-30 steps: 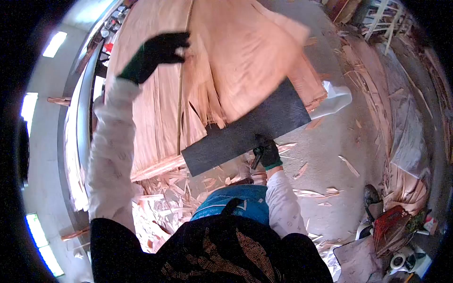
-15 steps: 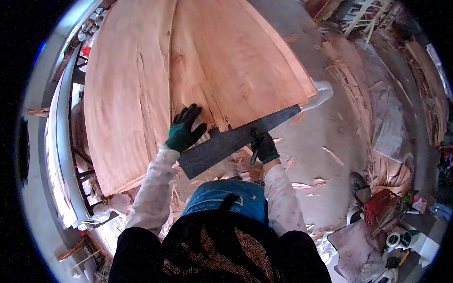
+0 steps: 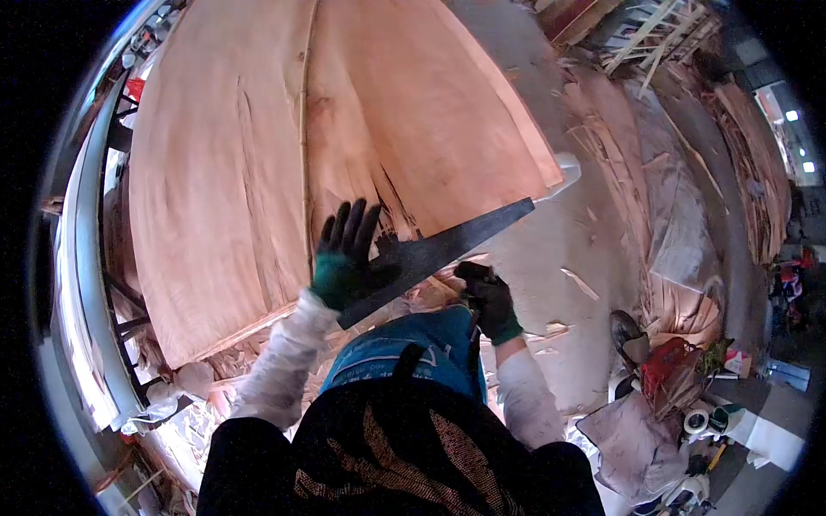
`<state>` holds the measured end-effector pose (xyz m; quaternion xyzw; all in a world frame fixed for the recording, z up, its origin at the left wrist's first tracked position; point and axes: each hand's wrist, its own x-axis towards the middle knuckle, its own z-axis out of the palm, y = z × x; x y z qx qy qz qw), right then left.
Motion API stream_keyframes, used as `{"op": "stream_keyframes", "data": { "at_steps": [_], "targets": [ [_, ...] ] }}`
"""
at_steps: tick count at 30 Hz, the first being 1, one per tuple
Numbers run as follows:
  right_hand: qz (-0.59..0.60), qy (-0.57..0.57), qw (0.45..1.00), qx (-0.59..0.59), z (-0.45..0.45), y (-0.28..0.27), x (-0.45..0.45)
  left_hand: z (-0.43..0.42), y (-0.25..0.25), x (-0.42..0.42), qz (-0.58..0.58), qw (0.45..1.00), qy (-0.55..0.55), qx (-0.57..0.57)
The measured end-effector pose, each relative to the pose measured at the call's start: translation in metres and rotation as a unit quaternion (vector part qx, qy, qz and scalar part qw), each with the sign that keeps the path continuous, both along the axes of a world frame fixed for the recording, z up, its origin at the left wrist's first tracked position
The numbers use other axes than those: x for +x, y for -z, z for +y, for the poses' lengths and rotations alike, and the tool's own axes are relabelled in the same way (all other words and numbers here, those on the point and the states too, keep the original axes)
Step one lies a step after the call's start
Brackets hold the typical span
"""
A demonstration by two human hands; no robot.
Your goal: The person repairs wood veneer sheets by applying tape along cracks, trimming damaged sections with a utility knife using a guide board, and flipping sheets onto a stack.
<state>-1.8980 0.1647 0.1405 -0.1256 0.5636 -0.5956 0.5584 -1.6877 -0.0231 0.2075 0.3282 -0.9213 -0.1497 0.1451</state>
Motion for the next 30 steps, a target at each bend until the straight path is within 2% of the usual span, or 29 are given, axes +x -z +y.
{"op": "stream_keyframes", "data": {
  "at_steps": [2,3,4,5,6,7,8,9,11,13,14,17,18,21,23,24,25,26,29,30],
  "targets": [
    [0.227,-0.058,0.97,-0.063,-0.018,0.037,-0.003,0.016,0.015,0.006,-0.023,0.999,-0.028,-0.041],
    [0.209,-0.05,0.973,-0.08,-0.029,0.042,-0.004,0.023,0.017,0.008,-0.036,0.997,-0.043,-0.06],
    [0.192,-0.042,0.976,-0.097,-0.039,0.046,-0.005,0.032,0.018,0.007,0.017,0.997,-0.065,-0.048],
    [0.042,0.003,0.994,-0.101,-0.054,0.034,-0.004,0.041,0.024,0.011,0.032,0.999,-0.029,-0.03],
    [-0.109,0.044,0.988,-0.104,-0.066,0.021,-0.003,0.05,0.035,0.016,0.047,0.999,0.004,-0.014],
    [-0.113,0.046,0.984,-0.128,-0.073,0.009,-0.002,0.057,0.04,0.02,0.061,0.997,0.036,0.001],
    [-0.118,0.047,0.98,-0.152,-0.079,-0.005,-0.001,0.065,0.017,0.018,0.084,0.994,0.05,0.046],
    [-0.124,0.05,0.976,-0.174,-0.083,-0.02,0.001,0.071,0.018,0.02,0.089,0.989,0.031,0.115],
    [-0.042,0.021,0.984,-0.172,-0.091,-0.058,-0.003,0.08,0.028,0.019,0.105,0.963,-0.01,0.25],
    [0.039,-0.047,0.982,-0.177,-0.099,-0.09,-0.014,0.083,0.033,0.007,0.138,0.963,-0.048,0.226],
    [0.044,-0.064,0.978,-0.194,-0.104,-0.095,-0.017,0.084,0.035,0.0,0.154,0.962,-0.068,0.214],
    [0.19,-0.114,0.951,-0.214,-0.126,-0.115,-0.025,0.09,0.043,-0.023,0.194,0.955,-0.134,0.182],
    [0.206,-0.123,0.948,-0.209,-0.134,-0.112,-0.029,0.09,0.046,-0.031,0.201,0.952,-0.158,0.166],
    [0.374,-0.183,0.857,-0.304,-0.159,-0.118,-0.045,0.082,0.057,-0.051,0.205,0.949,-0.216,0.1],
    [0.386,-0.203,0.83,-0.348,-0.175,-0.128,-0.05,0.077,0.065,-0.063,0.184,0.952,-0.24,0.036],
    [0.363,-0.22,0.835,-0.35,-0.179,-0.14,-0.05,0.075,0.066,-0.069,0.218,0.936,-0.265,0.081],
    [0.339,-0.237,0.84,-0.352,-0.184,-0.15,-0.049,0.072,0.067,-0.075,0.215,0.935,-0.275,0.059],
    [0.37,-0.258,0.852,-0.265,-0.193,-0.154,-0.049,0.067,0.066,-0.08,0.211,0.935,-0.284,0.037],
    [0.331,-0.259,0.847,-0.326,-0.218,-0.137,-0.048,0.058,0.064,-0.096,0.204,0.925,-0.32,0.0],
    [0.221,-0.29,0.896,-0.255,-0.21,-0.157,-0.046,0.053,0.065,-0.1,0.195,0.923,-0.331,-0.009]
  ]
}}
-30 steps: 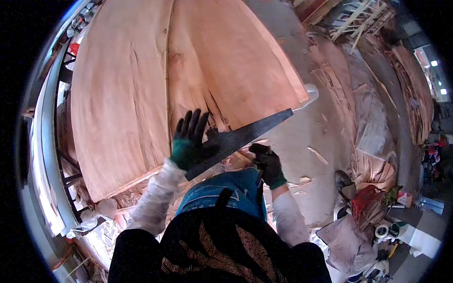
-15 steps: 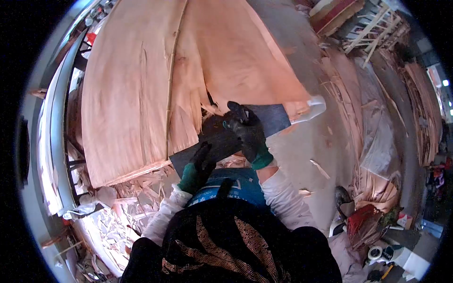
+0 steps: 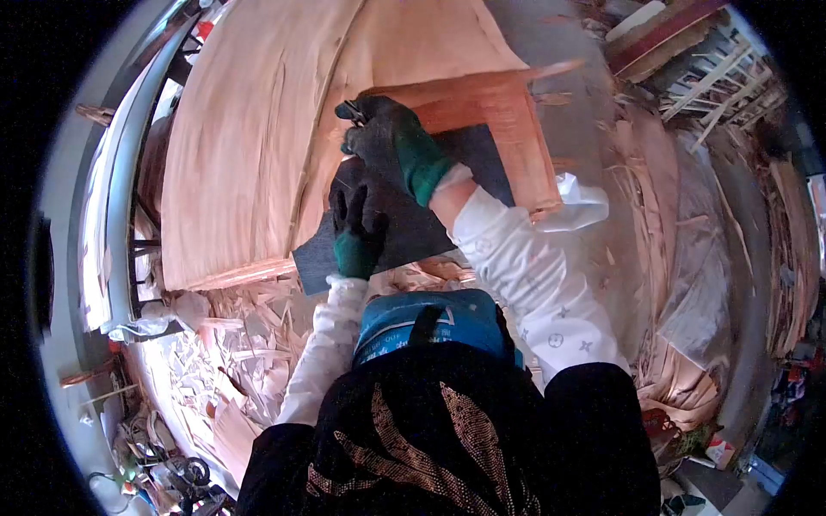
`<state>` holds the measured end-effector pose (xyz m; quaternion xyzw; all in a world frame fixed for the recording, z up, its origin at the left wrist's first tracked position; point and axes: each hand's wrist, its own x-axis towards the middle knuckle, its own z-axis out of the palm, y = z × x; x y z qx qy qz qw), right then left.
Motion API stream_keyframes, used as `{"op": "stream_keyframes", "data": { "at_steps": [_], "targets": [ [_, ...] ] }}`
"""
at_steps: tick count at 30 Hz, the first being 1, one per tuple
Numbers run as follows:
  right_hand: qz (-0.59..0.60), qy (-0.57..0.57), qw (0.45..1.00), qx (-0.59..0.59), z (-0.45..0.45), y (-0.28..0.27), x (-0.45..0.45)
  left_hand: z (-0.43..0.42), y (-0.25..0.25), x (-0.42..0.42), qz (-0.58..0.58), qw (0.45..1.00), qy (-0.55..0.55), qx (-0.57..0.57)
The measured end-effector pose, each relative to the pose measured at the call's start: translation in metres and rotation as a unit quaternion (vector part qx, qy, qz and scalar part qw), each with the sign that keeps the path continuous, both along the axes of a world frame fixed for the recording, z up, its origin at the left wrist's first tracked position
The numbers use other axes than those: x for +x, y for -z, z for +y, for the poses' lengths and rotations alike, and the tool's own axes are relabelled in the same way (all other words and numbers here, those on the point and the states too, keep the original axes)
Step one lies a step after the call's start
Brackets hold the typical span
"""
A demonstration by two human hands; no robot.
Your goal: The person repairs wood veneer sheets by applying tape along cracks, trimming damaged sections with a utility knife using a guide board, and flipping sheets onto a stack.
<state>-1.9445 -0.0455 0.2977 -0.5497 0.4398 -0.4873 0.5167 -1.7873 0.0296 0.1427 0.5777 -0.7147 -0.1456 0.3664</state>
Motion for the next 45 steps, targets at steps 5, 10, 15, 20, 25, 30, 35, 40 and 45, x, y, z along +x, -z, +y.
{"op": "stream_keyframes", "data": {
  "at_steps": [5,10,15,20,25,30,35,40,45],
  "targets": [
    [0.155,-0.025,0.988,-0.016,-0.026,0.002,-0.002,-0.058,0.036,-0.011,-0.044,0.996,-0.081,0.009],
    [0.127,-0.027,0.988,-0.08,-0.042,0.025,0.004,-0.098,0.043,-0.023,0.014,0.981,-0.129,0.144],
    [0.206,-0.006,0.974,-0.091,-0.03,0.006,-0.005,-0.143,0.083,-0.026,-0.004,0.985,-0.128,0.115],
    [0.145,0.016,0.986,-0.081,-0.027,0.014,-0.015,-0.13,0.067,-0.031,0.091,0.99,-0.105,0.037],
    [0.076,-0.014,0.997,0.007,-0.013,0.0,-0.024,-0.087,0.009,-0.037,0.529,0.839,-0.003,0.127],
    [0.068,-0.03,0.997,-0.023,-0.024,0.006,-0.023,-0.07,0.024,-0.02,0.053,0.998,-0.032,0.005],
    [0.078,-0.034,0.996,-0.04,-0.027,0.003,-0.012,-0.12,0.071,-0.034,-0.03,0.984,-0.123,0.127],
    [0.028,-0.059,0.997,-0.029,-0.023,-0.003,-0.012,-0.159,0.087,-0.041,-0.02,0.982,-0.158,0.103],
    [0.107,-0.023,0.991,-0.082,-0.024,-0.006,-0.02,-0.148,0.052,-0.043,0.048,0.974,-0.216,0.044]
  ]
}}
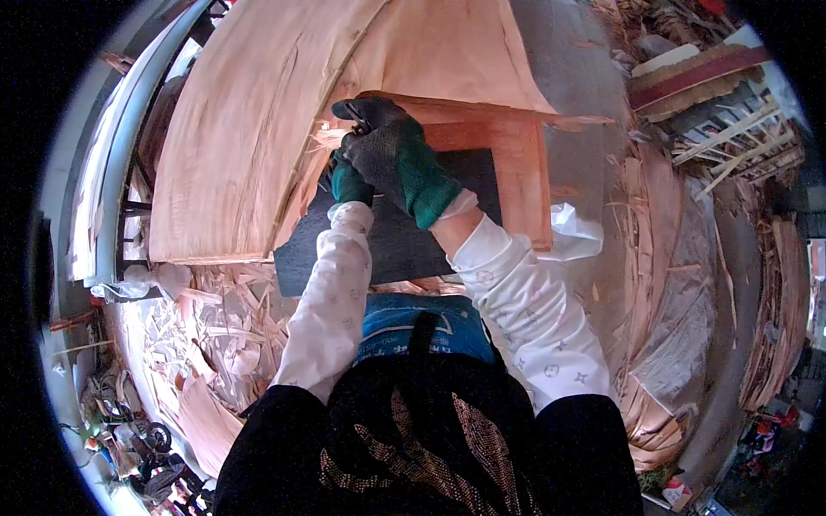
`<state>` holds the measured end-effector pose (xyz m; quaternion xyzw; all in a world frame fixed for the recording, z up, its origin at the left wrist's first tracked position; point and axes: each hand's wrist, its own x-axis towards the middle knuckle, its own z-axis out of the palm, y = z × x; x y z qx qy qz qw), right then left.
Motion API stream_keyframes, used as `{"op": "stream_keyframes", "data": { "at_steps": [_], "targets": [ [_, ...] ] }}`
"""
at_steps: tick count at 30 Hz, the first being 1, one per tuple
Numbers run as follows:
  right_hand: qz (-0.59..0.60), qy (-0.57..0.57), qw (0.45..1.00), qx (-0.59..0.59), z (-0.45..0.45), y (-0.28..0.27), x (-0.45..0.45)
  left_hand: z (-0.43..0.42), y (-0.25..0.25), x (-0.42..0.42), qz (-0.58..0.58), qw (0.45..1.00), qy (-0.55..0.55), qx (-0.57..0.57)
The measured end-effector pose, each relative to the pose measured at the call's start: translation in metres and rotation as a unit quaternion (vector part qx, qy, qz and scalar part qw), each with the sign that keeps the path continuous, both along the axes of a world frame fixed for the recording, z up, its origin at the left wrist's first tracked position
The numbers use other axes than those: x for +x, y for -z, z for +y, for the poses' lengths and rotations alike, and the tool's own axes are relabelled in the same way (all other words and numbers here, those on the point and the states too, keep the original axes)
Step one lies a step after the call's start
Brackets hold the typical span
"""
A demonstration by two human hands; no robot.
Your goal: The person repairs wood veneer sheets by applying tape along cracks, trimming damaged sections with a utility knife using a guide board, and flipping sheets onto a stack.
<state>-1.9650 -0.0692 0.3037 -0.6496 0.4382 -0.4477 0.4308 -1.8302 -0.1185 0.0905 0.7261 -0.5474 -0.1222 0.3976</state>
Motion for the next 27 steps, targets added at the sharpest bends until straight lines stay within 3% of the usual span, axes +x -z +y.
{"op": "stream_keyframes", "data": {
  "at_steps": [4,6,10,12,13,14,16,18,20,22,24,27],
  "targets": [
    [-0.024,0.015,0.999,-0.043,-0.003,0.004,-0.004,0.008,-0.017,0.004,0.294,0.946,0.105,-0.087],
    [-0.017,0.011,0.999,-0.046,-0.009,0.005,-0.009,0.012,-0.018,0.002,0.484,0.871,0.048,-0.07],
    [-0.048,-0.006,0.998,0.041,-0.004,-0.016,-0.007,0.023,-0.028,0.006,0.624,0.768,0.09,-0.116],
    [0.011,0.009,0.992,-0.124,-0.013,0.002,-0.005,0.03,-0.052,0.001,0.691,0.707,0.106,-0.106],
    [0.012,0.004,0.991,-0.132,-0.014,0.01,-0.006,0.035,-0.053,0.003,0.514,0.836,0.14,-0.135],
    [0.012,-0.001,0.99,-0.14,-0.014,0.013,-0.006,0.04,-0.051,0.007,0.31,0.923,0.167,-0.157],
    [-0.043,-0.037,0.998,-0.007,0.001,0.0,-0.016,0.054,-0.051,0.019,0.043,0.966,0.209,-0.145],
    [-0.003,-0.049,0.997,-0.057,0.012,0.012,-0.028,0.075,-0.058,0.031,-0.052,0.962,0.252,-0.092],
    [0.029,-0.039,0.999,-0.016,0.032,0.032,-0.043,0.103,-0.025,0.056,0.039,0.956,0.29,-0.035],
    [0.041,-0.021,0.993,0.109,0.068,0.055,-0.058,0.128,-0.048,0.062,0.246,0.93,0.249,0.116],
    [0.064,-0.033,0.979,0.193,0.101,0.089,-0.075,0.143,-0.029,0.079,0.275,0.91,0.29,0.113],
    [0.154,-0.137,0.938,0.279,0.135,0.134,-0.094,0.158,-0.029,0.093,0.371,0.868,0.2,0.263]
  ]
}}
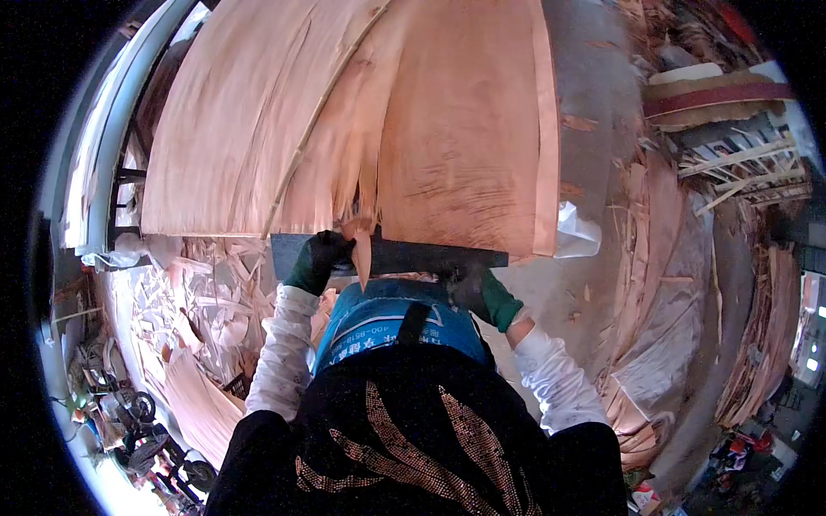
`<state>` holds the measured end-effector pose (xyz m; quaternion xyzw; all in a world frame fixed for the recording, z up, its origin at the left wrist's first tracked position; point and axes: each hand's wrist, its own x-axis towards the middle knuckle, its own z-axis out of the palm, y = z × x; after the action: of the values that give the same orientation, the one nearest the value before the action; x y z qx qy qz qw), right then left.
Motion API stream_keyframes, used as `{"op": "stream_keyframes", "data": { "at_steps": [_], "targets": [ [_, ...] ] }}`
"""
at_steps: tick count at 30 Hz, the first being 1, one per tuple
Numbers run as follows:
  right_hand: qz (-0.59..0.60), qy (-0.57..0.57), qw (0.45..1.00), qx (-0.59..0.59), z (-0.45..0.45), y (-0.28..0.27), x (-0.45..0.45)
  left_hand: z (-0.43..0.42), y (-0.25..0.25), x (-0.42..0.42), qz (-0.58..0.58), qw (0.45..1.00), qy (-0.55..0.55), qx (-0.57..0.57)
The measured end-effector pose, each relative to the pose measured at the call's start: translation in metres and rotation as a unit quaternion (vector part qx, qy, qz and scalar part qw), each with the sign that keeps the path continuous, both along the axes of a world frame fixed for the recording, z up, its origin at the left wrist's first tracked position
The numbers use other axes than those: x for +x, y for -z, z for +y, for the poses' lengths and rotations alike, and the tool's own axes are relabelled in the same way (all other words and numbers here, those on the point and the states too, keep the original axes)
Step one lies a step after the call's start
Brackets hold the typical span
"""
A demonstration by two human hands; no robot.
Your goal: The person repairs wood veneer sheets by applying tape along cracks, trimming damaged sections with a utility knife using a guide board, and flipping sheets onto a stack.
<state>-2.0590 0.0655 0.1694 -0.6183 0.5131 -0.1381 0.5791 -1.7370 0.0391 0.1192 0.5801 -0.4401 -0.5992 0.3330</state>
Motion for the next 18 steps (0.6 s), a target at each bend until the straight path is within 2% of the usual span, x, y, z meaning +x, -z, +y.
{"op": "stream_keyframes", "data": {
  "at_steps": [1,2,5,6,7,9,12,14,16,18],
  "targets": [
    [0.008,-0.053,0.996,0.069,0.007,0.001,-0.006,0.004,-0.003,0.004,0.012,0.995,-0.027,0.099],
    [0.016,-0.106,0.985,0.137,0.009,-0.005,-0.007,0.009,-0.002,0.008,0.08,0.986,-0.06,0.131],
    [-0.202,-0.036,0.962,0.179,-0.006,-0.019,-0.004,0.022,0.009,0.023,0.04,0.991,-0.011,0.127],
    [-0.211,0.037,0.974,0.072,-0.017,-0.023,0.007,0.024,0.01,0.025,0.026,0.992,-0.008,0.121],
    [-0.149,0.029,0.983,0.106,-0.033,-0.037,0.01,0.028,0.012,0.028,0.012,0.993,-0.006,0.116],
    [-0.158,0.119,0.98,0.015,-0.052,-0.038,0.037,0.03,0.009,0.031,-0.046,0.995,0.019,0.081],
    [-0.092,0.068,0.993,-0.005,-0.083,-0.021,0.077,0.035,0.002,0.036,-0.166,0.982,0.08,-0.031],
    [-0.06,0.024,0.99,-0.129,-0.099,0.016,0.108,0.042,0.001,0.04,-0.22,0.964,0.1,-0.109],
    [-0.007,-0.028,0.963,-0.269,-0.105,0.025,0.125,0.051,0.001,0.043,-0.252,0.955,0.091,-0.124],
    [0.061,-0.049,0.967,-0.244,-0.108,0.039,0.141,0.06,0.009,0.051,-0.283,0.939,0.087,-0.176]
  ]
}}
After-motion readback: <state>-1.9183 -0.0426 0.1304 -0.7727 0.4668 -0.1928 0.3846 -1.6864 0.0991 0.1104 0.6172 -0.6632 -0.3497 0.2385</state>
